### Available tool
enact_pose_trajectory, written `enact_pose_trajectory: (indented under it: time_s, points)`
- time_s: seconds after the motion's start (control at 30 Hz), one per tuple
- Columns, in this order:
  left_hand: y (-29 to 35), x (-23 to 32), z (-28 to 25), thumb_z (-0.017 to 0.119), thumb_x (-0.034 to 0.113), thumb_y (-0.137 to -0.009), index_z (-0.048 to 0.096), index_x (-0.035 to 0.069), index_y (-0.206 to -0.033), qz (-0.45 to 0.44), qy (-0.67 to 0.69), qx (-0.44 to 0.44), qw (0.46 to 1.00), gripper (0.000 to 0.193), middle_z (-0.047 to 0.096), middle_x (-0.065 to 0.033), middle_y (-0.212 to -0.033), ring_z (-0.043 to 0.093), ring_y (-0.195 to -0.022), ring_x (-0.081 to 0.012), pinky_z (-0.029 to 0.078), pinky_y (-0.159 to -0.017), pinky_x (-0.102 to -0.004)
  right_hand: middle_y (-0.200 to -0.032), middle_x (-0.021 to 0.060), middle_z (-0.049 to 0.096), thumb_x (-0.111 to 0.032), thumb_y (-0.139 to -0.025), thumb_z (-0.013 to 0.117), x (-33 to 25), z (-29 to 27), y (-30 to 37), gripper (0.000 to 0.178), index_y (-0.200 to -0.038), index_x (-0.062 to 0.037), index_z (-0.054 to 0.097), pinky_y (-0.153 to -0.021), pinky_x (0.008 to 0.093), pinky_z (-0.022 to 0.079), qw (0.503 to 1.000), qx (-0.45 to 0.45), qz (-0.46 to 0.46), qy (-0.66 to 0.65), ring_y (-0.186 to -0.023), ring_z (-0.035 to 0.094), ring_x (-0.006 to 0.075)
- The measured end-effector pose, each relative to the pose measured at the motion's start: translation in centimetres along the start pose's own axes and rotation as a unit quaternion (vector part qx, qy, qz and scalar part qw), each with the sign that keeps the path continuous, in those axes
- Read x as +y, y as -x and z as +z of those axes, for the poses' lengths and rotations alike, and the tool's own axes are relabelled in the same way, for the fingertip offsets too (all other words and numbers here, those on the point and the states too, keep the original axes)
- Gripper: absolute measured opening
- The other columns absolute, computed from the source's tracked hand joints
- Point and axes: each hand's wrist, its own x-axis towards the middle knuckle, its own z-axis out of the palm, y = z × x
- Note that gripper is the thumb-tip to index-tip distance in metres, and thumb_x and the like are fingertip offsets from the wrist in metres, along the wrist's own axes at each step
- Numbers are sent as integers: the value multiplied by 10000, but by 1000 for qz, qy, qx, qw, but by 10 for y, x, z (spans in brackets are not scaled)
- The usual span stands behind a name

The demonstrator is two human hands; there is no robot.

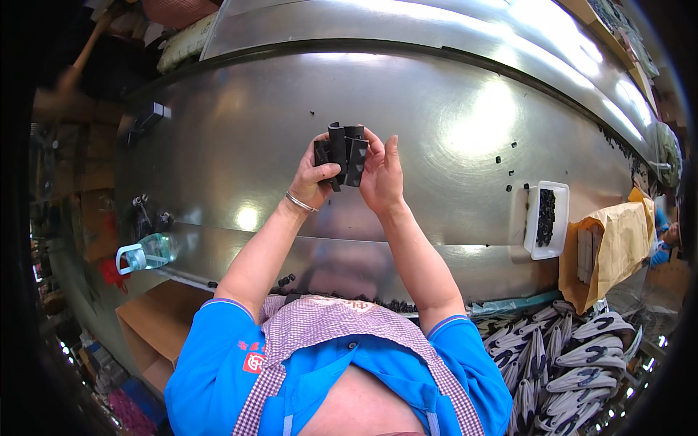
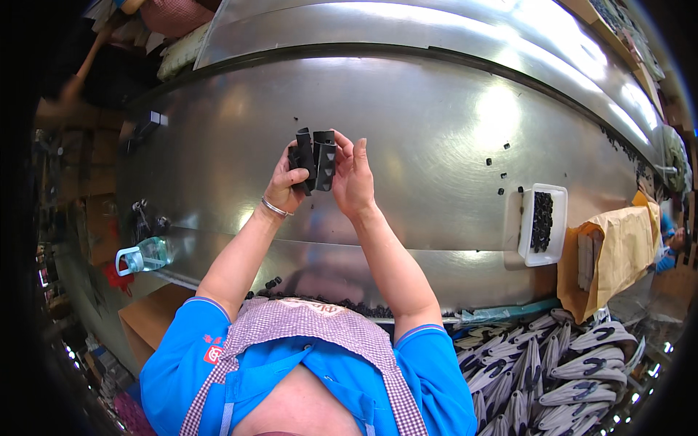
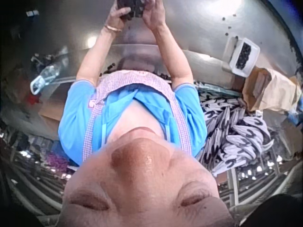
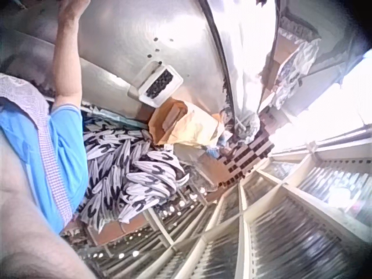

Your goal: The person moves a cardboard box, then works at a metal table sorting small black plastic parts. They pick up and inspect two cylindrical black components, walk around the room, and return to the table to continue sorting the small parts into a white tray.

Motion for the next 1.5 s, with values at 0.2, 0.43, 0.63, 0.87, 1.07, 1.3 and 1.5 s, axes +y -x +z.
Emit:
enact_pose_trajectory:
  time_s: [0.2,0.43,0.63,0.87,1.07,1.3,1.5]
  points:
    - [5,9,-6,718,94,-720,487,93,-1259,25,-4,21,999,586,593,-58,-1140,611,-1061,-186,544,-908,-344,-1302,78,555,-506,-1028,366,13,-12,5,599,-1429,-63,405,-1011,347,376,997,-21,-22,70,-1191,504,187]
    - [18,-7,-26,837,93,-636,542,120,-1193,49,-266,106,957,630,606,-12,-1032,590,-934,-122,537,-821,-304,-1237,139,528,-143,-836,711,27,16,7,815,-1499,-53,246,-939,345,457,976,82,-10,202,-1122,542,216]
    - [46,3,-29,800,57,-692,515,106,-1252,30,-241,113,963,630,611,-17,-1064,588,-967,-120,531,-824,-289,-1182,108,553,-80,-848,710,44,24,14,705,-1455,-77,352,-869,345,511,972,86,-15,219,-1020,588,193]
    - [81,-9,-47,709,22,-766,479,130,-1313,-7,19,175,984,603,582,-53,-1091,594,-1011,-181,545,-827,-337,-1111,80,576,-63,-844,683,71,29,28,518,-1306,-22,453,-862,316,510,977,56,30,204,-994,589,177]
    - [113,-7,-35,606,13,-799,402,92,-1397,8,47,180,983,637,532,-104,-1244,546,-1133,-217,479,-974,-357,-1063,63,563,-244,-929,647,98,44,44,373,-1208,-84,459,-796,315,507,968,40,71,239,-948,568,157]
    - [154,3,-44,743,87,-714,376,140,-1408,-72,34,198,977,788,532,-75,-1193,561,-1091,-210,527,-886,-372,-1080,64,578,-485,-999,486,129,45,66,462,-1239,-91,460,-823,323,513,943,16,95,318,-967,587,170]
    - [164,-20,-69,772,84,-650,411,91,-1391,24,55,228,972,824,557,-101,-1189,540,-1123,-229,458,-975,-381,-1236,88,536,-552,-991,442,147,33,72,560,-1324,-103,419,-969,390,457,949,-75,150,266,-1146,543,212]
